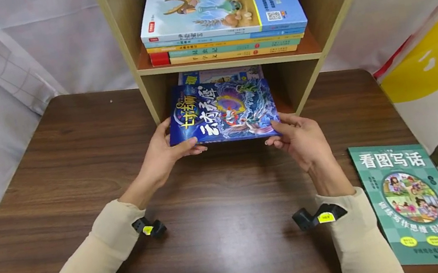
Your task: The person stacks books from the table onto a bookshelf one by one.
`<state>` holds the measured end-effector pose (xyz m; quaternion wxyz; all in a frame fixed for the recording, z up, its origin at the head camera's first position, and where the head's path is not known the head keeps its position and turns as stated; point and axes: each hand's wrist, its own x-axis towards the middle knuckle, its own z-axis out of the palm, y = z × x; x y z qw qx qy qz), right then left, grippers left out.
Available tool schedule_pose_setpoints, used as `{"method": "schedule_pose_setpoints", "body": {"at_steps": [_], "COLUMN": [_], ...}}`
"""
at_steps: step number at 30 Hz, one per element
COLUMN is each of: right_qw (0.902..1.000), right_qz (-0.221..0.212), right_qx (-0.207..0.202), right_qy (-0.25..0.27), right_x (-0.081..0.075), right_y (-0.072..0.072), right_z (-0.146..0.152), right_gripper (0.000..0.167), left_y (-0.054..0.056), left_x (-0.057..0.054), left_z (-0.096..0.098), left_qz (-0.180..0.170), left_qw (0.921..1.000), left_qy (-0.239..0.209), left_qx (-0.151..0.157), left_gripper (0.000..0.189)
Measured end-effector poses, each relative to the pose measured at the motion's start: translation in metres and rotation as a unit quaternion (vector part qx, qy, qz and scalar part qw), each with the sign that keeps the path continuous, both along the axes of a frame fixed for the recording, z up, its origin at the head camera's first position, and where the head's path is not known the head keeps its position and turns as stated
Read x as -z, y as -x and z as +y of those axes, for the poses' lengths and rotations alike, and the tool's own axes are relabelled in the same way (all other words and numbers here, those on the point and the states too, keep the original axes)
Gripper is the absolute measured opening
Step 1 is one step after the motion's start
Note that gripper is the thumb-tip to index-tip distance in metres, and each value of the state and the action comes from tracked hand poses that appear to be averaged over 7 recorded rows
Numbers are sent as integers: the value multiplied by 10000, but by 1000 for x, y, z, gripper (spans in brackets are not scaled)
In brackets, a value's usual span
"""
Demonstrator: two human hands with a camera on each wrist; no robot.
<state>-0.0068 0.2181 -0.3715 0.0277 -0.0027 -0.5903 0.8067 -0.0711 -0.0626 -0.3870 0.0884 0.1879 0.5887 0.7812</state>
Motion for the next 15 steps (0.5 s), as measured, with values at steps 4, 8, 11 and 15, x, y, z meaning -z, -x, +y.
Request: {"method": "schedule_pose_setpoints", "body": {"at_steps": [4, 8, 11, 15], "right_qw": [9996, 9988, 9961, 9894], "right_qz": [156, 321, 409, 366], "right_qx": [225, 305, 479, 943], "right_qy": [82, -185, -615, -1046], "right_x": [-2, -2, -1, 2], "right_y": [-1, 0, 2, 8], "right_z": [1, -1, -2, -3], "right_gripper": [55, 53, 54, 56], "left_y": [3, 9, 11, 14], "left_x": [3, 4, 2, 2], "left_z": [0, 0, 1, 2], "left_qz": [792, 1218, 1345, 1431], "left_qw": [9931, 9761, 9650, 9596], "left_qy": [805, 1529, 1865, 1905], "left_qx": [-314, -949, -1261, -1497], "left_gripper": [76, 71, 70, 65]}}
